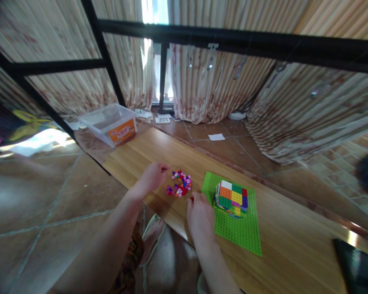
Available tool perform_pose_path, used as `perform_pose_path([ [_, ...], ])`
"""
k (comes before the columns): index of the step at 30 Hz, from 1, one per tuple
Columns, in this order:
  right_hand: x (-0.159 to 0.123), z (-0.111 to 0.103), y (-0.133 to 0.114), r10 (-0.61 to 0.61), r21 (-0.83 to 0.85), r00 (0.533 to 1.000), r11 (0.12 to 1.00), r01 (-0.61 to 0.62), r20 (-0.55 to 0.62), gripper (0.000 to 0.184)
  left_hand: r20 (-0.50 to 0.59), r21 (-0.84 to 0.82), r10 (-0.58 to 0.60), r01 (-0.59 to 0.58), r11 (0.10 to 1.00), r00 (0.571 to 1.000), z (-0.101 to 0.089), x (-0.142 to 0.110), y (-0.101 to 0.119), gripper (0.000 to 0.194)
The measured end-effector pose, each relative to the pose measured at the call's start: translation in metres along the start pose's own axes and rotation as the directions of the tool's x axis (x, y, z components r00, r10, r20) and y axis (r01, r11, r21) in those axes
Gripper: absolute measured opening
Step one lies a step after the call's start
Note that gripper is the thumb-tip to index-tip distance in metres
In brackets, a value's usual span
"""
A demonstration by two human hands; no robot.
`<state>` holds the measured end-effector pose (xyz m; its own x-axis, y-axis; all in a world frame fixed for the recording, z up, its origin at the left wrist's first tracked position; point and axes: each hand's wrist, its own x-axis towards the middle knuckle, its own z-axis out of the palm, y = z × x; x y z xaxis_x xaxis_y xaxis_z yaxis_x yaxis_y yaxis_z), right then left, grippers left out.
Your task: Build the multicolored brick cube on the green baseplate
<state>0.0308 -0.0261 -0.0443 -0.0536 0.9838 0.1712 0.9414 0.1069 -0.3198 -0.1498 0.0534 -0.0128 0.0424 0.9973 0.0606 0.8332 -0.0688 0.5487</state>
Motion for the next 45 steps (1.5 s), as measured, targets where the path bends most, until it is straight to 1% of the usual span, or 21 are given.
perform_pose_path([
  [2, 0.004, 0.003, 0.002, 0.007, 0.021, 1.0, 1.0, -0.006, -0.024, 0.016, 0.086, 0.02, 0.028, -0.029, 0.999, 0.996, -0.001, 0.001, -0.006, 0.027],
  [6, 0.011, 0.007, 0.0, -0.006, 0.093, 0.998, 0.996, 0.012, -0.063, 0.017, 0.255, 0.031, 0.046, -0.056, 0.998, 0.966, -0.005, -0.001, -0.01, 0.026],
  [9, 0.013, 0.007, -0.002, -0.012, 0.151, 0.997, 0.988, 0.023, -0.07, 0.019, 0.308, 0.006, 0.069, -0.074, 0.997, 0.949, -0.008, -0.003, -0.01, 0.029],
  [14, 0.011, 0.002, -0.004, 0.002, 0.265, 0.999, 0.964, 0.008, -0.036, 0.022, 0.397, 0.002, 0.164, -0.179, 0.984, 0.903, -0.012, -0.006, -0.004, 0.027],
  [16, 0.011, 0.0, -0.005, 0.0, 0.292, 0.999, 0.956, 0.009, -0.032, 0.023, 0.403, -0.019, 0.174, -0.182, 0.983, 0.899, -0.012, -0.008, -0.002, 0.03],
  [18, 0.011, -0.002, -0.006, 0.0, 0.311, 1.0, 0.95, 0.01, -0.03, 0.024, 0.384, -0.026, 0.167, -0.17, 0.985, 0.908, -0.012, -0.009, 0.001, 0.03],
  [21, 0.011, -0.004, -0.006, -0.005, 0.332, 0.999, 0.943, 0.015, -0.032, 0.023, 0.35, -0.015, 0.153, -0.158, 0.987, 0.924, -0.011, -0.011, 0.002, 0.022],
  [25, 0.012, -0.007, -0.006, 0.002, 0.365, 0.999, 0.931, 0.017, -0.054, 0.022, 0.341, -0.013, 0.176, -0.182, 0.983, 0.924, -0.011, -0.008, 0.0, 0.013],
  [27, 0.012, -0.01, -0.006, 0.021, 0.412, 0.997, 0.911, 0.014, -0.079, 0.021, 0.336, -0.06, 0.19, -0.18, 0.982, 0.923, -0.01, -0.006, -0.001, 0.007],
  [29, 0.012, -0.011, -0.006, 0.041, 0.507, 0.994, 0.862, 0.014, -0.098, 0.021, 0.329, -0.19, 0.239, -0.184, 0.964, 0.914, -0.007, -0.004, 0.0, 0.007],
  [30, 0.013, -0.012, -0.007, 0.052, 0.573, 0.994, 0.82, 0.014, -0.1, 0.021, 0.323, -0.283, 0.282, -0.192, 0.94, 0.903, -0.005, -0.004, 0.002, 0.009],
  [32, 0.014, -0.014, -0.008, 0.071, 0.705, 0.994, 0.709, 0.012, -0.088, 0.022, 0.301, -0.475, 0.38, -0.208, 0.855, 0.875, 0.001, -0.005, 0.008, 0.013],
  [34, 0.015, -0.016, -0.009, 0.102, 0.792, 0.992, 0.611, 0.001, -0.08, 0.022, 0.287, -0.6, 0.447, -0.205, 0.773, 0.847, 0.007, -0.008, 0.016, 0.014],
  [38, 0.018, -0.024, -0.009, 0.187, 0.87, 0.98, 0.491, -0.036, -0.064, 0.013, 0.314, -0.691, 0.471, -0.142, 0.709, 0.824, 0.01, -0.013, 0.03, 0.015],
  [42, 0.019, -0.027, 0.001, 0.239, 0.943, 0.969, 0.304, -0.133, 0.059, 0.018, 0.339, -0.788, 0.52, -0.065, 0.612, 0.784, 0.006, -0.013, 0.034, 0.016],
  [43, 0.02, -0.026, 0.004, 0.249, 0.949, 0.964, 0.273, -0.16, 0.092, 0.02, 0.336, -0.803, 0.522, -0.051, 0.594, 0.784, 0.005, -0.012, 0.033, 0.016],
  [44, 0.02, -0.024, 0.007, 0.253, 0.944, 0.961, 0.276, -0.178, 0.107, 0.022, 0.326, -0.812, 0.509, -0.039, 0.582, 0.797, 0.004, -0.011, 0.032, 0.017],
  [45, 0.019, -0.021, 0.009, 0.254, 0.928, 0.962, 0.325, -0.18, 0.098, 0.021, 0.311, -0.818, 0.484, -0.029, 0.575, 0.818, 0.003, -0.009, 0.03, 0.018],
])
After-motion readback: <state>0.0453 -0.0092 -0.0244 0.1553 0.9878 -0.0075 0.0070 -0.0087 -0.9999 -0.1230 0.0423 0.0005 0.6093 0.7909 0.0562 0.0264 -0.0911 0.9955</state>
